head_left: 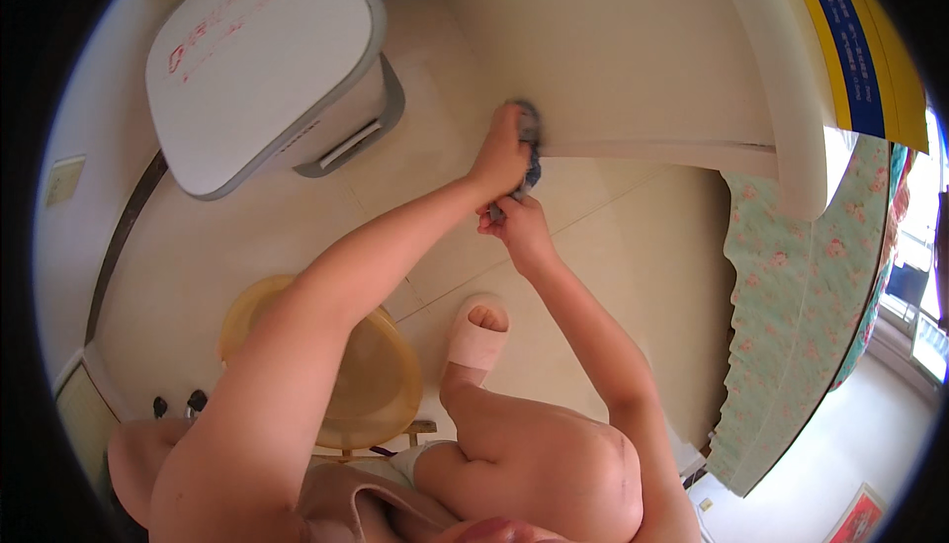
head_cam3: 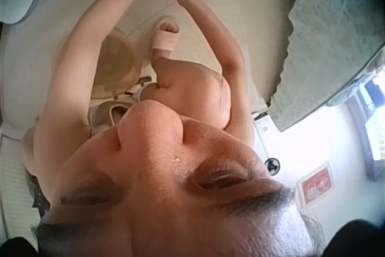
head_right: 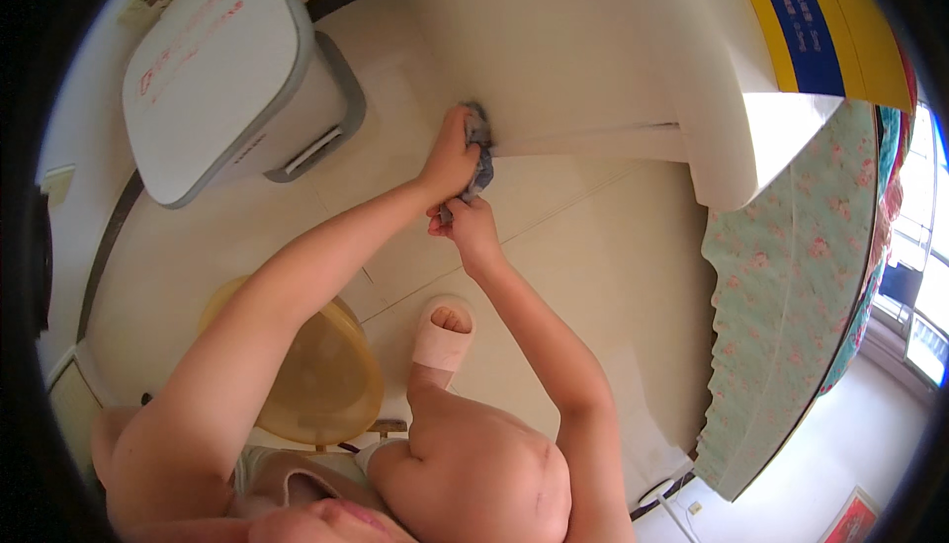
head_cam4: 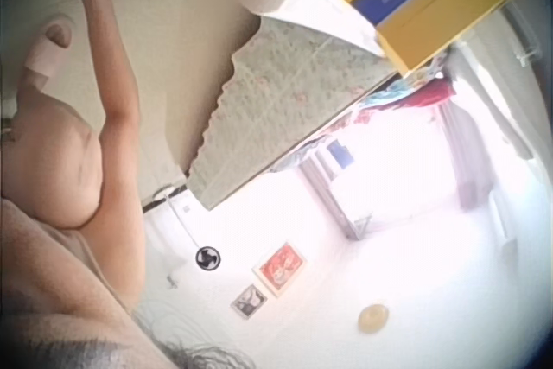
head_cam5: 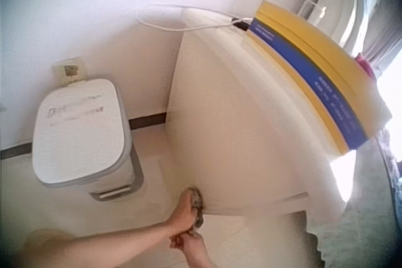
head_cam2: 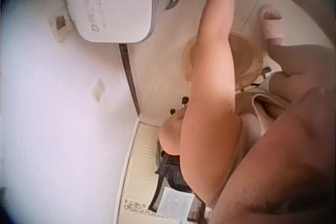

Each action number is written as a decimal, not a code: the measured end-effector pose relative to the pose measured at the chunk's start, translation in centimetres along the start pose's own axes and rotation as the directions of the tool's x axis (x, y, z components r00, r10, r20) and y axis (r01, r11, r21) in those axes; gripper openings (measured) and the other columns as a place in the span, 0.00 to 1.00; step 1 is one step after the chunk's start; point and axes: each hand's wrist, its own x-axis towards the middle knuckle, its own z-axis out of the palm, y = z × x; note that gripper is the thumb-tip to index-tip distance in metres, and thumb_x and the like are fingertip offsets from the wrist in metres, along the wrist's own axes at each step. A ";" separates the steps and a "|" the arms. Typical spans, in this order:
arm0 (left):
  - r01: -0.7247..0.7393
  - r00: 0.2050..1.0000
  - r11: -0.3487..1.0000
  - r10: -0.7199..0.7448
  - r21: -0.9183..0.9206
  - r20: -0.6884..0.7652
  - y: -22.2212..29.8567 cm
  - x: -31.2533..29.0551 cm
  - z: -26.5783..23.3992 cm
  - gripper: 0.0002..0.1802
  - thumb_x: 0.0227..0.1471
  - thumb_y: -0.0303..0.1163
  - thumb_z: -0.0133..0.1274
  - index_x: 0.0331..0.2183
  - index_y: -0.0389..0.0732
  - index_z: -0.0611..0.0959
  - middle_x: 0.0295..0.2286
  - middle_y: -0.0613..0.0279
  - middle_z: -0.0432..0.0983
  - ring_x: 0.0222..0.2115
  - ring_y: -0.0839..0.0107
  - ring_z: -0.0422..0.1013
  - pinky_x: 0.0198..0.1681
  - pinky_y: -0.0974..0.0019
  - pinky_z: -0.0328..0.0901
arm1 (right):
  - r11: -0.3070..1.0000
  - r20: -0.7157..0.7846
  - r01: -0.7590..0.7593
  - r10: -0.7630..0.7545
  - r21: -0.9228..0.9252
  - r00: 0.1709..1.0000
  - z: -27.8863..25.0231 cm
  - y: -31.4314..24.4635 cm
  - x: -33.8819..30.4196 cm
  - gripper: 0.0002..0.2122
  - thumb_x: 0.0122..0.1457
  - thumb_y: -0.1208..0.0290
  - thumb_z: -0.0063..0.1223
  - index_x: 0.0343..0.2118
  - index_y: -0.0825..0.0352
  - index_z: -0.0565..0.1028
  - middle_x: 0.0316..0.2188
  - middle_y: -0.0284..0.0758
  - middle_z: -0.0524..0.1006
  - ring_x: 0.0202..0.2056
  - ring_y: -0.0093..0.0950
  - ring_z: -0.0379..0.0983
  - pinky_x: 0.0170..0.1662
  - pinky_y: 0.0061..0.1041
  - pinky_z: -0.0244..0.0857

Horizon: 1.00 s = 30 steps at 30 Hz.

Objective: The person wrings out a cloth in a basin, wipes down the sides and surfaces of a bedside cabinet with the cloth, and drops the cloth back into the basin.

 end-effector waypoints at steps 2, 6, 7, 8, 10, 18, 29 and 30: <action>0.652 0.758 0.734 -0.623 -0.191 0.193 -2.9 0.8 -1.2 0.21 0.41 0.19 0.43 0.43 0.33 0.66 0.34 0.44 0.66 0.37 0.49 0.65 0.43 0.60 0.61 | 0.997 -0.051 -0.015 0.019 0.077 0.999 1.7 0.3 1.4 0.07 0.60 0.73 0.39 0.30 0.70 0.69 0.22 0.33 0.71 0.24 0.23 0.67 0.29 0.23 0.64; 0.658 0.734 0.750 -0.660 -0.075 -0.159 1.0 6.2 -1.2 0.17 0.43 0.23 0.44 0.39 0.30 0.70 0.39 0.44 0.68 0.40 0.51 0.67 0.45 0.60 0.60 | 0.956 -0.079 0.246 -0.261 -0.160 0.962 2.2 -2.8 1.2 0.09 0.62 0.73 0.37 0.27 0.71 0.67 0.21 0.32 0.71 0.21 0.20 0.65 0.25 0.22 0.60; 0.599 0.768 0.781 -0.623 -0.180 -0.150 4.3 8.2 -2.3 0.18 0.43 0.24 0.45 0.40 0.30 0.72 0.39 0.44 0.68 0.41 0.51 0.66 0.46 0.60 0.60 | 0.908 -0.105 0.388 -0.406 -0.162 0.908 2.7 -4.6 0.6 0.09 0.63 0.73 0.36 0.27 0.70 0.66 0.20 0.31 0.70 0.21 0.19 0.63 0.25 0.21 0.58; 0.533 0.797 0.799 -0.584 -0.277 -0.154 7.5 9.8 -3.5 0.18 0.43 0.25 0.46 0.40 0.29 0.73 0.39 0.43 0.67 0.42 0.50 0.65 0.46 0.59 0.60 | 0.840 -0.122 0.518 -0.538 -0.162 0.834 3.4 -6.3 -0.1 0.09 0.63 0.73 0.36 0.28 0.70 0.66 0.20 0.29 0.69 0.21 0.18 0.62 0.25 0.20 0.57; 0.208 0.887 0.957 -0.271 -0.200 -0.375 10.4 11.9 -4.8 0.21 0.43 0.26 0.46 0.43 0.30 0.73 0.41 0.44 0.65 0.44 0.52 0.63 0.48 0.61 0.59 | 0.794 -0.100 0.601 -0.608 -0.095 0.787 5.6 -9.3 -1.9 0.09 0.63 0.74 0.34 0.28 0.69 0.66 0.20 0.29 0.68 0.21 0.17 0.60 0.25 0.20 0.56; -0.140 0.902 0.990 0.137 0.022 -0.410 5.6 12.2 -3.6 0.27 0.42 0.17 0.39 0.49 0.32 0.68 0.47 0.43 0.56 0.48 0.48 0.57 0.52 0.60 0.55 | 0.844 -0.090 0.505 -0.525 -0.181 0.846 5.4 -9.3 0.3 0.06 0.62 0.76 0.32 0.32 0.69 0.64 0.21 0.31 0.68 0.20 0.18 0.61 0.25 0.20 0.57; 0.398 0.831 0.917 -0.363 -0.005 -0.421 10.9 17.5 -5.8 0.18 0.43 0.22 0.44 0.40 0.30 0.75 0.45 0.37 0.60 0.46 0.41 0.62 0.50 0.54 0.59 | 0.701 -0.140 0.712 -0.710 -0.047 0.690 7.9 -14.0 1.8 0.07 0.62 0.73 0.36 0.32 0.70 0.66 0.24 0.31 0.71 0.26 0.19 0.64 0.29 0.21 0.59; 0.388 0.832 0.922 -0.347 0.006 -0.433 12.7 18.8 -6.3 0.18 0.43 0.22 0.44 0.40 0.30 0.75 0.45 0.37 0.60 0.46 0.41 0.62 0.50 0.54 0.59 | 0.566 -0.186 0.811 -0.789 0.148 0.585 8.4 -14.6 1.1 0.07 0.62 0.73 0.36 0.32 0.70 0.67 0.24 0.30 0.71 0.26 0.18 0.63 0.29 0.21 0.58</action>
